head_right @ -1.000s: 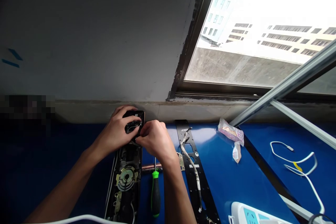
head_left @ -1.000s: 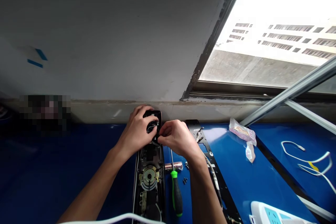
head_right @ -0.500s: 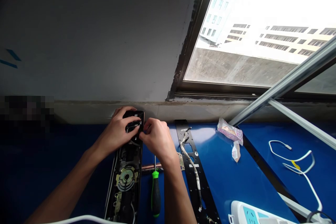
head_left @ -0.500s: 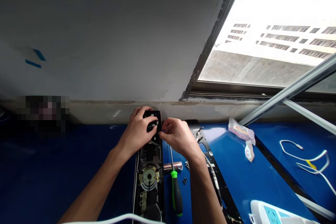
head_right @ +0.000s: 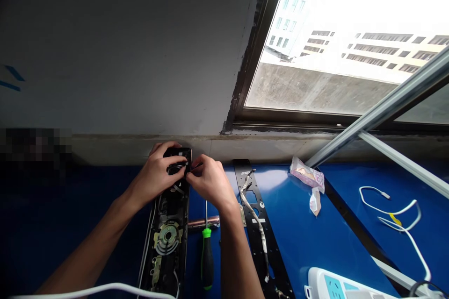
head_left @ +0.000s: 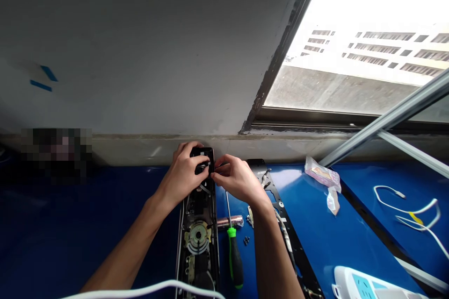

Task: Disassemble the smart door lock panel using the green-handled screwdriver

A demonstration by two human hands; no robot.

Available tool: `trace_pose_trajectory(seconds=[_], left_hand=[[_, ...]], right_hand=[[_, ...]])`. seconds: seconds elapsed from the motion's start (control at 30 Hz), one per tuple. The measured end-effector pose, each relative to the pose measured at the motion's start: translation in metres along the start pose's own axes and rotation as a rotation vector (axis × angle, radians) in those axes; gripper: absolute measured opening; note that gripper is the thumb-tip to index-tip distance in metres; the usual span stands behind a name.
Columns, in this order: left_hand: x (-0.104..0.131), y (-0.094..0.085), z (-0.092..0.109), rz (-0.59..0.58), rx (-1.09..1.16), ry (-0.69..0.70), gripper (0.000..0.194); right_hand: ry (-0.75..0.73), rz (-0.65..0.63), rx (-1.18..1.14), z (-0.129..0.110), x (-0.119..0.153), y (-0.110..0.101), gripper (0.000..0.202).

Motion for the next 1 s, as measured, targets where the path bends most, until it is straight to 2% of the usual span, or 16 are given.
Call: trace_pose_trajectory(seconds=[0.13,0.27,0.4,0.63,0.83,1.0], left_hand=[[0.000,-0.001,-0.001,-0.020,-0.006,-0.011,0.018],[0.001,-0.004,-0.001,-0.039,0.012,-0.001,0.019],[0.001,-0.009,0.001,-0.067,0.032,0.012,0.022],[0.008,-0.013,0.011,-0.134,0.032,0.058,0.020],[0.019,-0.018,0.030,-0.230,0.008,0.127,0.020],[0.026,-0.026,0.047,-0.239,0.027,0.183,0.021]], right_hand=[[0.024,-0.057,0.021,0.002,0.006,0.002,0.032],[0.030,-0.085,0.211,-0.004,0.016,0.007,0.050],[0.016,-0.047,0.309,-0.012,0.024,0.008,0.049],[0.036,-0.129,0.207,-0.001,0.025,0.019,0.046],[0.038,-0.057,0.250,0.001,0.029,0.024,0.044],[0.041,-0.103,0.229,0.002,0.039,0.024,0.037]])
Point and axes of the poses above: each hand's wrist, its own x-axis away from the middle knuckle, its own y-axis out of the palm, z = x × y, the point moved 10 cm from there along -x, towards the middle knuckle, and after that the axes turned 2 degrees about x, right-handed, at the moved point
